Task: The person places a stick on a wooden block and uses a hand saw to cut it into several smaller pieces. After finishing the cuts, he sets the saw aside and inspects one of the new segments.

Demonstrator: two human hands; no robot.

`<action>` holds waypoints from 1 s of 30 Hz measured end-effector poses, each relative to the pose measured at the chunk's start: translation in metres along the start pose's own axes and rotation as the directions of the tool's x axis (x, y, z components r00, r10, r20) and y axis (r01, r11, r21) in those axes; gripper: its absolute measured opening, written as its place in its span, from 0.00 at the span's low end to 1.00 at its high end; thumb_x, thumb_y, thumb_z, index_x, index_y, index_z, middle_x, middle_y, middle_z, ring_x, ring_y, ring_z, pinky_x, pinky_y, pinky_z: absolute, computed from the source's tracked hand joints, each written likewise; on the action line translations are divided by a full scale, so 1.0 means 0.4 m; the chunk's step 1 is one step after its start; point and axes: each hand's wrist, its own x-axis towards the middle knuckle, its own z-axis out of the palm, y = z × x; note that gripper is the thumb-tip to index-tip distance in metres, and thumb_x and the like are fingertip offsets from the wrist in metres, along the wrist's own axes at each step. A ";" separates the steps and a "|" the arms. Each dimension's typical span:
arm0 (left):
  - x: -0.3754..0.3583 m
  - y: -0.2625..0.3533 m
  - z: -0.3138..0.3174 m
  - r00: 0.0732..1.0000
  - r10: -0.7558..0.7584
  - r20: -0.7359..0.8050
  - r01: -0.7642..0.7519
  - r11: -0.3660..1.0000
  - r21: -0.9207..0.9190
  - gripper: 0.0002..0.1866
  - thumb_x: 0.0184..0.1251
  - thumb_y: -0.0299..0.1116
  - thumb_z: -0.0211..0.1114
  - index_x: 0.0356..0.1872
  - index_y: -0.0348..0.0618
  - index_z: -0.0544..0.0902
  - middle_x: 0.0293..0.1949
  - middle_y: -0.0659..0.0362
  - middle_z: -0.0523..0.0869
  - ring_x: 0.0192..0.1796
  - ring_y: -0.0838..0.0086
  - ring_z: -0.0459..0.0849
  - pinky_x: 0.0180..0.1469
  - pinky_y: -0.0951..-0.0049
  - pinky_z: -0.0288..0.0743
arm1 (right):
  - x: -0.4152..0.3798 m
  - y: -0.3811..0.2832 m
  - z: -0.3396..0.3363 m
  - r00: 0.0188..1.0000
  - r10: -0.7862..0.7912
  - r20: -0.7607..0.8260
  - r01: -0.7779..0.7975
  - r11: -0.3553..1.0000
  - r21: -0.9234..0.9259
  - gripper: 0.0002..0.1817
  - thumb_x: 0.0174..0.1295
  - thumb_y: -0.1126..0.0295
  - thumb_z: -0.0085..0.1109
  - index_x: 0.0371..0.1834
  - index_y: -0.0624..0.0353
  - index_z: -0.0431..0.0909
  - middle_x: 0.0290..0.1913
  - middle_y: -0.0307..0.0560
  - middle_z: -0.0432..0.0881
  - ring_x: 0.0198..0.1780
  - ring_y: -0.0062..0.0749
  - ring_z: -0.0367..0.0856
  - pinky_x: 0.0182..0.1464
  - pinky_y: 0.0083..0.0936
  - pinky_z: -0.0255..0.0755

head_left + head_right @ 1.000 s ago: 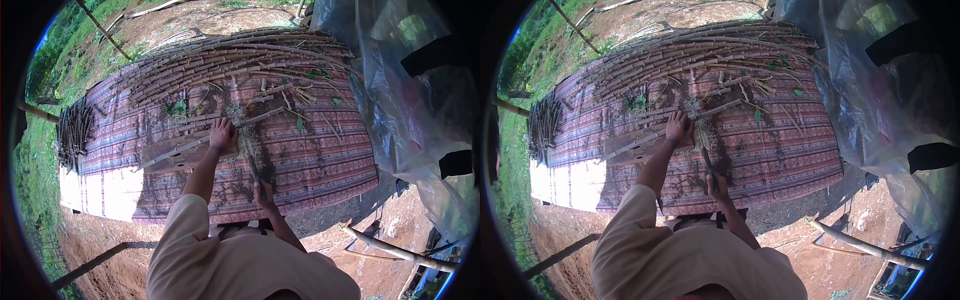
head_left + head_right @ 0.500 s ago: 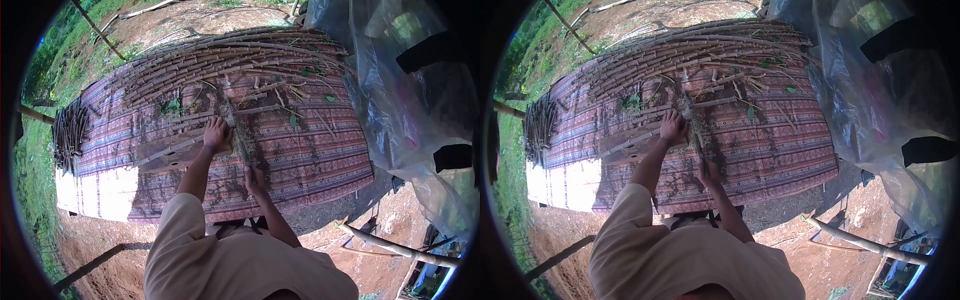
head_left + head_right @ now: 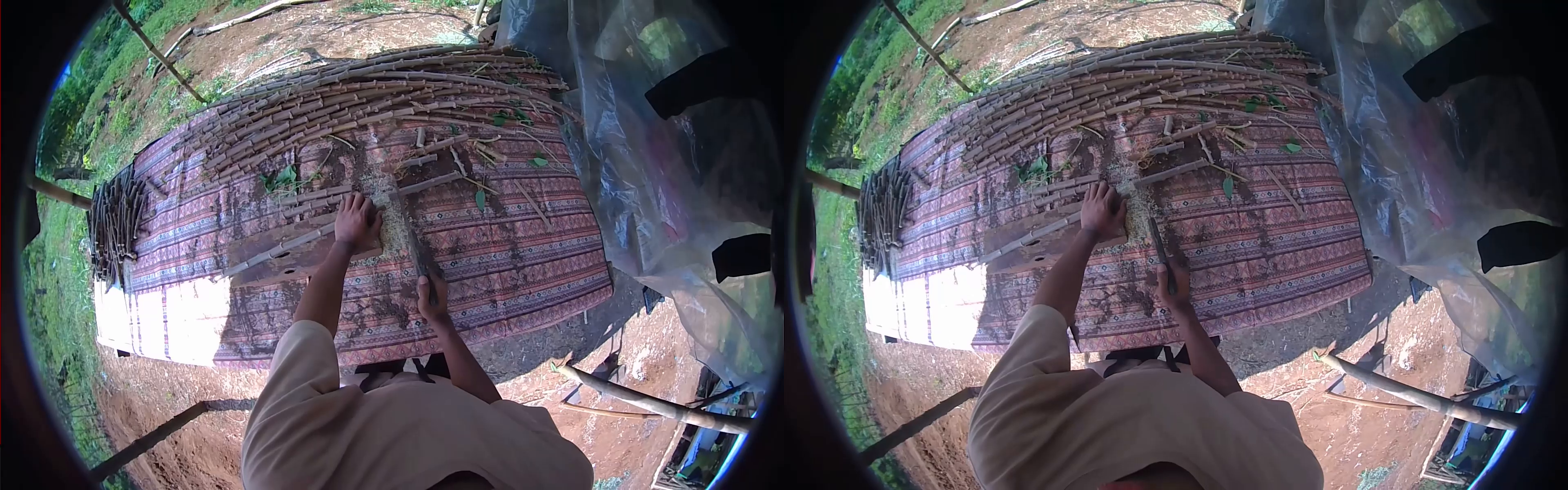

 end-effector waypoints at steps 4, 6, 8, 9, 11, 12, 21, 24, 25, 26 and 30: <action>-0.001 -0.001 0.001 0.999 -0.031 0.027 0.031 1.000 -0.004 0.17 0.61 0.46 0.64 0.40 0.44 0.76 0.48 0.50 0.75 0.57 0.53 0.72 0.60 0.54 0.66 | 0.026 -0.003 -0.031 0.976 0.218 0.021 -0.198 0.839 0.506 0.19 0.75 0.56 0.48 0.31 0.58 0.71 0.17 0.34 0.67 0.18 0.22 0.66 0.23 0.24 0.58; -0.002 -0.003 0.006 1.000 -0.030 0.003 0.030 0.999 0.023 0.17 0.62 0.46 0.64 0.41 0.45 0.76 0.48 0.50 0.75 0.57 0.52 0.72 0.60 0.54 0.66 | 0.041 -0.002 -0.076 0.893 0.403 0.200 -0.377 0.429 0.821 0.19 0.76 0.57 0.47 0.29 0.57 0.70 0.18 0.32 0.67 0.19 0.19 0.66 0.24 0.22 0.57; -0.002 0.000 0.012 0.999 -0.046 -0.019 0.047 0.997 0.062 0.16 0.62 0.45 0.64 0.41 0.45 0.76 0.48 0.51 0.76 0.57 0.52 0.72 0.60 0.54 0.66 | 0.053 -0.028 -0.130 0.943 0.315 0.108 -0.324 0.791 0.520 0.18 0.76 0.59 0.47 0.28 0.57 0.69 0.19 0.32 0.67 0.20 0.16 0.65 0.25 0.22 0.58; -0.002 0.007 0.010 0.998 -0.056 -0.023 0.058 0.995 0.084 0.15 0.63 0.44 0.64 0.41 0.45 0.76 0.48 0.51 0.76 0.58 0.52 0.72 0.60 0.54 0.66 | 0.048 -0.033 -0.146 0.967 0.250 0.044 -0.249 0.900 0.357 0.18 0.76 0.60 0.47 0.28 0.57 0.69 0.18 0.32 0.67 0.20 0.15 0.66 0.24 0.22 0.58; -0.001 0.024 0.009 0.997 -0.076 -0.026 0.078 0.994 0.074 0.14 0.64 0.43 0.63 0.42 0.46 0.76 0.49 0.51 0.76 0.58 0.51 0.71 0.60 0.54 0.66 | 0.054 -0.040 -0.179 0.991 0.132 -0.023 -0.128 0.984 0.126 0.18 0.76 0.61 0.48 0.27 0.57 0.69 0.18 0.32 0.66 0.20 0.14 0.65 0.24 0.21 0.57; -0.001 0.044 0.003 0.996 -0.085 -0.020 0.086 0.995 0.042 0.13 0.64 0.42 0.63 0.43 0.46 0.77 0.49 0.51 0.76 0.59 0.51 0.71 0.60 0.53 0.65 | 0.056 -0.041 -0.197 0.995 0.093 -0.038 -0.090 0.993 0.075 0.18 0.76 0.61 0.48 0.27 0.57 0.69 0.18 0.31 0.66 0.20 0.14 0.64 0.23 0.21 0.57; 0.040 0.315 0.069 0.996 -0.061 -0.068 0.052 0.990 -0.133 0.12 0.64 0.38 0.64 0.44 0.45 0.77 0.50 0.53 0.77 0.58 0.51 0.71 0.61 0.50 0.66 | 0.098 -0.012 -0.395 0.992 -0.027 -0.119 -0.017 0.935 -0.355 0.12 0.68 0.62 0.58 0.32 0.59 0.75 0.21 0.51 0.77 0.20 0.47 0.77 0.25 0.39 0.70; 0.045 0.419 0.107 0.996 -0.016 -0.085 -0.003 0.975 -0.221 0.10 0.63 0.36 0.64 0.42 0.45 0.78 0.49 0.53 0.77 0.57 0.51 0.72 0.61 0.52 0.67 | 0.124 -0.013 -0.467 0.981 -0.159 -0.114 0.087 0.878 -0.470 0.14 0.66 0.60 0.60 0.31 0.59 0.75 0.23 0.55 0.78 0.24 0.54 0.79 0.27 0.43 0.72; 0.045 0.451 0.121 0.996 -0.005 -0.092 -0.016 0.975 -0.223 0.09 0.62 0.34 0.65 0.41 0.45 0.79 0.48 0.53 0.78 0.56 0.52 0.72 0.60 0.54 0.68 | 0.135 -0.002 -0.491 0.967 -0.227 -0.111 0.144 0.855 -0.498 0.14 0.65 0.60 0.60 0.30 0.59 0.75 0.23 0.56 0.78 0.25 0.55 0.79 0.27 0.44 0.72; 0.043 0.482 0.134 0.997 -0.014 -0.077 -0.004 0.972 -0.236 0.09 0.62 0.34 0.65 0.41 0.45 0.79 0.48 0.53 0.78 0.56 0.52 0.72 0.60 0.54 0.68 | 0.144 0.008 -0.518 0.967 -0.242 -0.077 0.164 0.828 -0.536 0.14 0.64 0.60 0.61 0.30 0.59 0.75 0.23 0.56 0.78 0.25 0.55 0.79 0.27 0.44 0.73; 0.037 0.586 0.180 0.997 -0.058 -0.057 0.040 0.962 -0.269 0.10 0.62 0.33 0.65 0.43 0.45 0.80 0.49 0.53 0.78 0.57 0.51 0.72 0.61 0.53 0.67 | 0.183 0.057 -0.611 0.958 -0.288 0.010 0.232 0.752 -0.617 0.14 0.63 0.59 0.62 0.31 0.60 0.76 0.25 0.57 0.79 0.27 0.55 0.81 0.29 0.44 0.75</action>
